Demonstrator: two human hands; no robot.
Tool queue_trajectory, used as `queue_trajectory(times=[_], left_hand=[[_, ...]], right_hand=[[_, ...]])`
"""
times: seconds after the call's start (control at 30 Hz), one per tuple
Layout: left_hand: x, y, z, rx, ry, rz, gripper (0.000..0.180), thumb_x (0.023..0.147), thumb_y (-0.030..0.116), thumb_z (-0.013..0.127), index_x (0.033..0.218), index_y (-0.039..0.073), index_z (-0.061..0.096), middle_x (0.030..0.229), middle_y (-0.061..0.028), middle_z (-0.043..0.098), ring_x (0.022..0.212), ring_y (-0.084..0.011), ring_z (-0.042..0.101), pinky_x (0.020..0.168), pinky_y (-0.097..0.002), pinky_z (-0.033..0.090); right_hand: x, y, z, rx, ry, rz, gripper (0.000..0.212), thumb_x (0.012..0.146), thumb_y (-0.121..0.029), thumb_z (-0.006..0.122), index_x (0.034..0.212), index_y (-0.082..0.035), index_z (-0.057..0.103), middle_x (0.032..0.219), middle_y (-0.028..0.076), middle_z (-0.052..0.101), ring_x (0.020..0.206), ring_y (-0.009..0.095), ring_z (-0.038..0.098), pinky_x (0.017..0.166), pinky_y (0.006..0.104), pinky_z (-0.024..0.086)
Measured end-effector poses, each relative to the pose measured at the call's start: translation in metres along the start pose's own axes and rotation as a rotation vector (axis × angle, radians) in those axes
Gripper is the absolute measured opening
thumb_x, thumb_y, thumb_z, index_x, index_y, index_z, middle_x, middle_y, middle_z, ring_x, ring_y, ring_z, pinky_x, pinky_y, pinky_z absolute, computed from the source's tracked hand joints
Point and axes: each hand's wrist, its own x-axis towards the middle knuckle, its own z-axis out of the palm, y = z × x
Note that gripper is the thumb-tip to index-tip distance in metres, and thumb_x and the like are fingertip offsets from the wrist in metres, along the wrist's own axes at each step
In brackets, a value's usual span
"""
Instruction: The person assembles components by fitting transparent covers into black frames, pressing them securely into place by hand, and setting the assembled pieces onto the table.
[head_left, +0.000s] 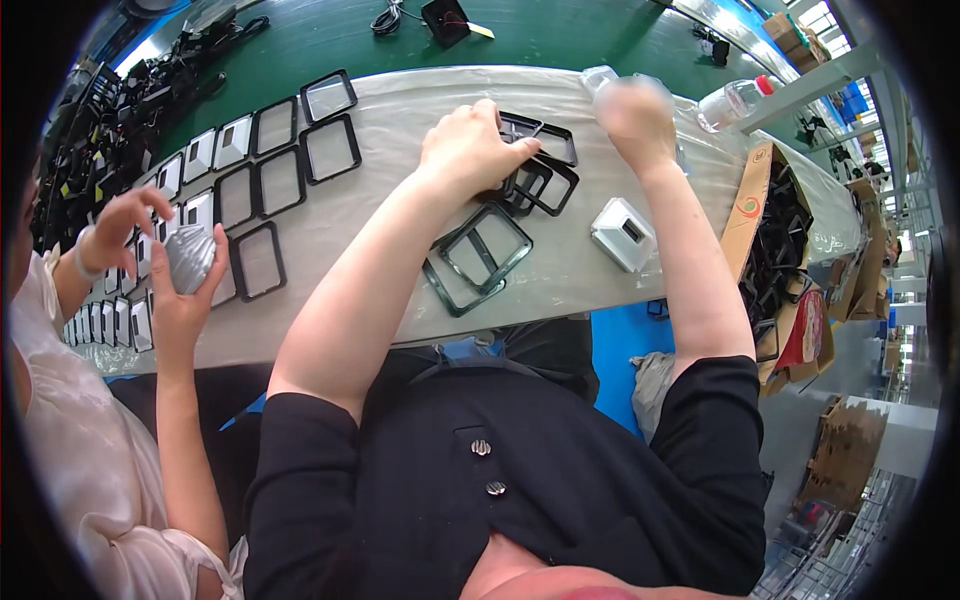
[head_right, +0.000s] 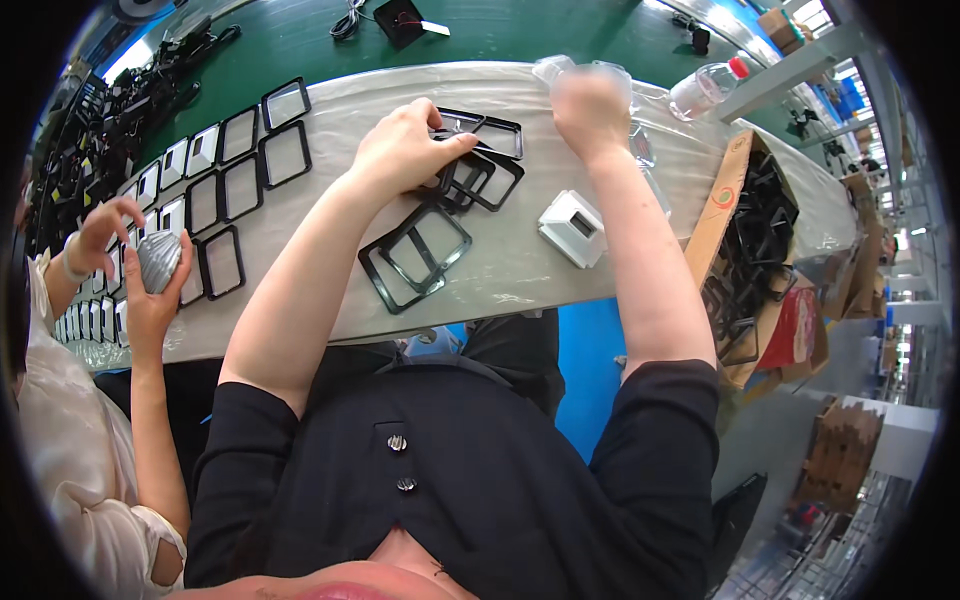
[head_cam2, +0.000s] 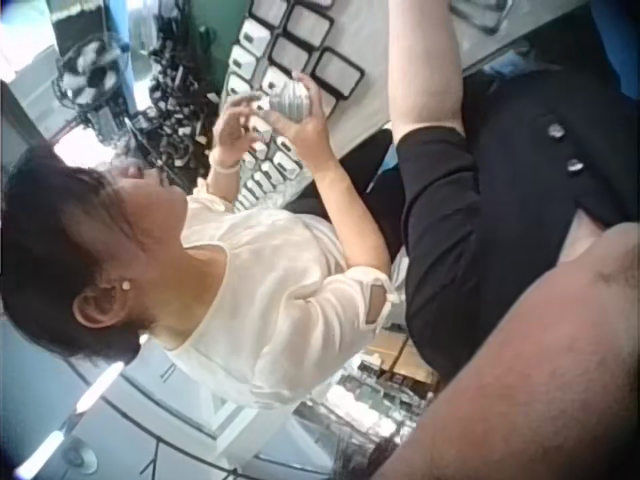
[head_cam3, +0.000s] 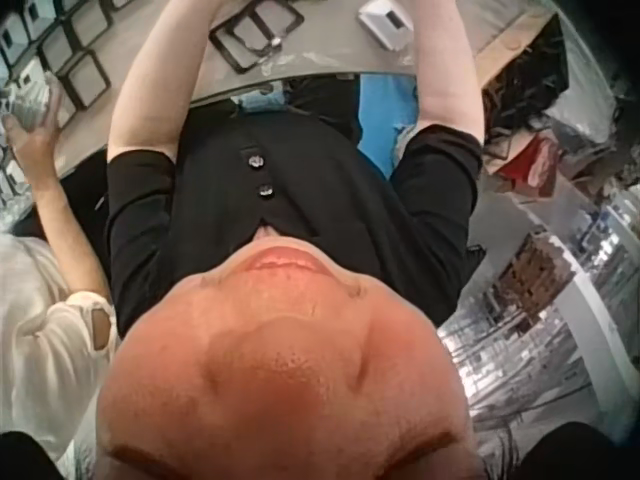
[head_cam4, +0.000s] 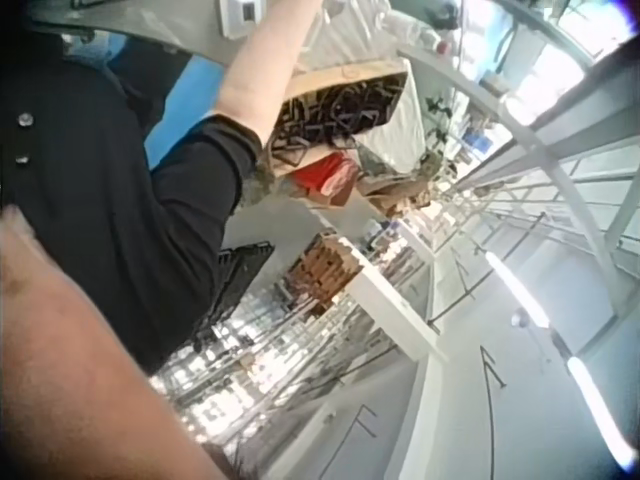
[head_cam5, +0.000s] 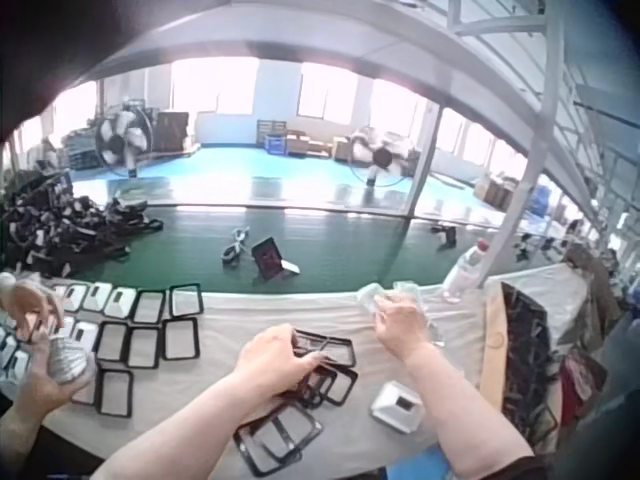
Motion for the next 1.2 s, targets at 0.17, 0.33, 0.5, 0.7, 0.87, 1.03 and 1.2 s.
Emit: queue_trajectory(times=[0.17, 0.33, 0.5, 0.7, 0.87, 1.03, 1.2], left_hand=[[-0.007, 0.001, -0.01, -0.138, 0.133, 0.079, 0.062, 0.073, 0.039, 0.079, 0.121, 0.004, 0.061, 0.122, -0.0193, 0.064, 0.117, -0.0322, 0.061, 0.099, -0.0366, 0.047], [-0.066, -0.026, -0.027, -0.228, 0.434, 0.374, 0.086, 0.069, 0.027, 0.082, 0.142, 0.007, 0.041, 0.137, -0.0189, 0.053, 0.127, -0.0333, 0.052, 0.105, -0.0412, 0.044], [-0.131, -0.051, -0.029, -0.426, 0.512, 0.57, 0.093, 0.063, 0.014, 0.085, 0.141, 0.003, 0.034, 0.132, -0.0198, 0.047, 0.122, -0.0324, 0.053, 0.1, -0.0413, 0.047], [-0.182, -0.063, -0.039, -0.38, 0.518, 0.65, 0.104, 0.06, 0.005, 0.087, 0.144, 0.002, 0.025, 0.133, -0.0221, 0.049, 0.119, -0.0319, 0.056, 0.102, -0.0415, 0.046], [-0.203, -0.062, -0.056, -0.36, 0.488, 0.639, 0.116, 0.06, 0.005, 0.087, 0.15, 0.002, 0.014, 0.131, -0.0273, 0.05, 0.117, -0.0332, 0.057, 0.101, -0.0443, 0.046], [-0.213, -0.064, -0.061, -0.322, 0.47, 0.592, 0.118, 0.058, 0.007, 0.088, 0.15, 0.001, 0.014, 0.129, -0.0287, 0.051, 0.117, -0.0344, 0.057, 0.101, -0.0453, 0.045], [-0.213, -0.067, -0.062, -0.295, 0.453, 0.6, 0.118, 0.057, 0.007, 0.088, 0.15, 0.0, 0.015, 0.128, -0.0282, 0.052, 0.118, -0.0347, 0.056, 0.102, -0.0457, 0.044]], right_hand=[[-0.005, 0.01, -0.011, 0.067, 0.124, -0.038, 0.025, 0.087, -0.014, 0.066, 0.111, -0.015, 0.074, 0.102, 0.009, 0.067, 0.096, 0.029, 0.064, 0.086, 0.0406, 0.051], [-0.013, -0.058, -0.086, 0.947, -0.028, 0.195, 0.025, 0.089, -0.009, 0.068, 0.114, -0.007, 0.071, 0.088, 0.004, 0.066, 0.077, 0.015, 0.062, 0.076, 0.027, 0.05], [-0.053, -0.14, -0.125, 1.609, -0.607, 0.246, 0.044, 0.088, -0.012, 0.073, 0.125, 0.003, 0.056, 0.086, 0.001, 0.062, 0.075, 0.005, 0.058, 0.068, 0.0194, 0.046], [-0.076, -0.19, -0.142, 1.737, -0.714, 0.26, 0.056, 0.087, -0.009, 0.072, 0.133, 0.0, 0.042, 0.087, 0.0, 0.06, 0.08, 0.007, 0.06, 0.073, 0.022, 0.049], [-0.078, -0.204, -0.152, 1.838, -0.888, 0.253, 0.054, 0.089, -0.009, 0.071, 0.134, -0.002, 0.041, 0.09, 0.003, 0.062, 0.083, 0.009, 0.062, 0.075, 0.0242, 0.051], [-0.082, -0.214, -0.153, 1.825, -0.834, 0.261, 0.056, 0.089, -0.005, 0.071, 0.136, -0.001, 0.04, 0.086, 0.002, 0.063, 0.078, 0.007, 0.061, 0.071, 0.0214, 0.05], [-0.081, -0.217, -0.153, 1.763, -0.807, 0.247, 0.064, 0.086, -0.004, 0.073, 0.141, 0.0, 0.039, 0.082, 0.002, 0.062, 0.075, 0.009, 0.062, 0.07, 0.022, 0.049]])
